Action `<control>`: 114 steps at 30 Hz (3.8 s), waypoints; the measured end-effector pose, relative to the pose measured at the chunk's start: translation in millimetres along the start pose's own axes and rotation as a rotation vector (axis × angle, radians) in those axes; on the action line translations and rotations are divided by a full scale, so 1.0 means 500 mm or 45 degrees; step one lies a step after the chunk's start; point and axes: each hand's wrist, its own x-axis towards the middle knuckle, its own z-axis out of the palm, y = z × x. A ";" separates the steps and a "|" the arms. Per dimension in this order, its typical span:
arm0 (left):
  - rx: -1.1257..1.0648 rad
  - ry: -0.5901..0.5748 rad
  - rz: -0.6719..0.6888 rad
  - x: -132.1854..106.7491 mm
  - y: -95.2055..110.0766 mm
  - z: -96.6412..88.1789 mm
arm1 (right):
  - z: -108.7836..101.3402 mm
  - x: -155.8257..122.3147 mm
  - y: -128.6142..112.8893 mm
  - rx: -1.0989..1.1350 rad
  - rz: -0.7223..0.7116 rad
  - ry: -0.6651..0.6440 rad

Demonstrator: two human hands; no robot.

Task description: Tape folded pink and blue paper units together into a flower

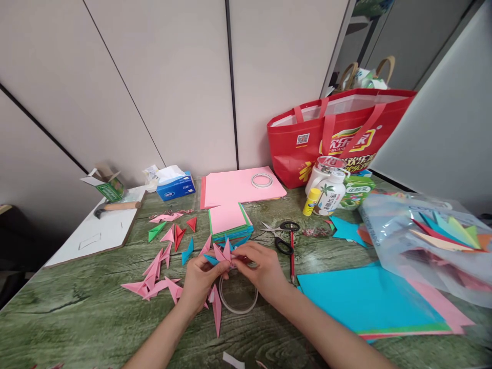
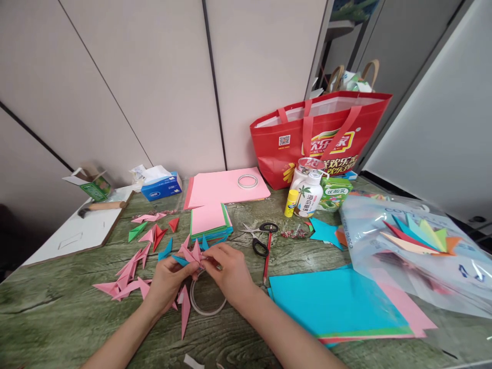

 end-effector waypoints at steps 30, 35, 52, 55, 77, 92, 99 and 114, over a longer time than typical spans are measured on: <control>-0.047 -0.007 -0.153 0.002 0.008 -0.005 | 0.003 -0.008 0.009 -0.251 -0.194 -0.142; -0.011 0.012 -0.139 0.002 0.011 -0.005 | 0.001 -0.006 0.004 -0.311 -0.231 -0.145; 0.050 -0.009 -0.163 0.001 0.012 -0.003 | 0.006 -0.016 0.019 -0.465 -0.236 -0.280; 0.057 0.007 -0.162 0.000 0.016 -0.003 | 0.003 -0.010 0.011 -0.305 -0.140 -0.225; 0.140 -0.023 -0.122 0.003 0.012 -0.010 | 0.021 -0.013 0.010 -0.622 -0.049 -0.238; -0.311 0.137 -0.074 0.008 0.029 -0.016 | 0.012 -0.002 0.005 -0.435 0.298 -0.297; -0.469 0.304 -0.027 0.015 0.039 -0.021 | -0.023 0.016 0.022 -0.336 0.260 0.204; -0.347 0.198 -0.001 0.009 0.025 -0.018 | -0.019 0.010 0.014 -0.700 0.345 -0.495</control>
